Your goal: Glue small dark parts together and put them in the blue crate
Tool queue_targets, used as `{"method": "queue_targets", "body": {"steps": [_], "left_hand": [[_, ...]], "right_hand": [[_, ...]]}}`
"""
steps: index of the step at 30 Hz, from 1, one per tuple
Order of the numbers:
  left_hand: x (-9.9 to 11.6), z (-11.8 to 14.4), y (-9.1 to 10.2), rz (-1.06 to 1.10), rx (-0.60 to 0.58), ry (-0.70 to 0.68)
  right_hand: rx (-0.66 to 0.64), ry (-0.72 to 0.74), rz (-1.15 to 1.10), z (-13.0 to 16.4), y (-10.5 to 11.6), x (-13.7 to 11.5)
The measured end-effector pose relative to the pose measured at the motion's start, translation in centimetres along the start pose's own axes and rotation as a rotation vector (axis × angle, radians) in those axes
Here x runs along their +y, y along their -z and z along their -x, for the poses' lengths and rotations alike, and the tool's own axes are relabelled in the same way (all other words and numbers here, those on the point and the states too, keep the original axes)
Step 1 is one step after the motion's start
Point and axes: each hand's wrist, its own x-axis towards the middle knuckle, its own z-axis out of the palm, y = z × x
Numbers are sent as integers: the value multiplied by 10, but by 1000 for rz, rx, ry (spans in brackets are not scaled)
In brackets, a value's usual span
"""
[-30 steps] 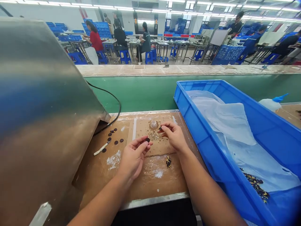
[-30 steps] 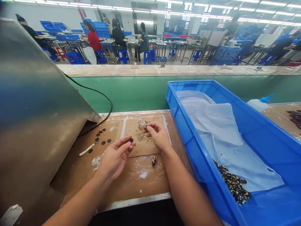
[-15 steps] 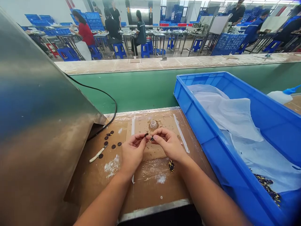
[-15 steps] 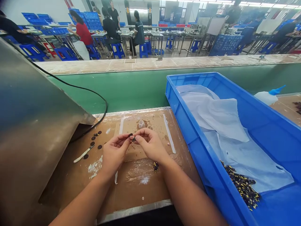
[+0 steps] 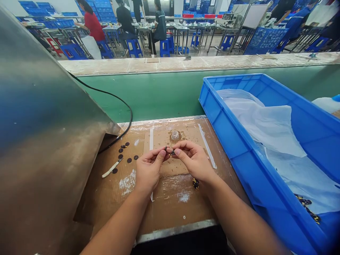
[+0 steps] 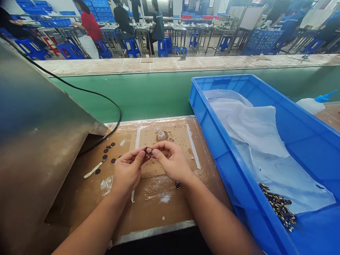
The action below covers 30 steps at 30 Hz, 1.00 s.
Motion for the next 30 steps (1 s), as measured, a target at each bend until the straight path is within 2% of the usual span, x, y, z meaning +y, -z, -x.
{"method": "queue_targets", "body": {"steps": [2, 6, 11, 20, 30], "left_hand": [[1, -1, 0, 33, -8, 22], [9, -2, -4, 257, 12, 153], [15, -2, -4, 377, 56, 239], [16, 1, -6, 398, 73, 224], [16, 2, -6, 373, 45, 199]], "right_hand": [[-7, 1, 4, 0, 0, 0], [16, 38, 28, 2, -2, 1], [126, 292, 342, 7, -6, 4], [108, 436, 444, 9, -13, 6], [104, 462, 519, 8, -13, 7]]}}
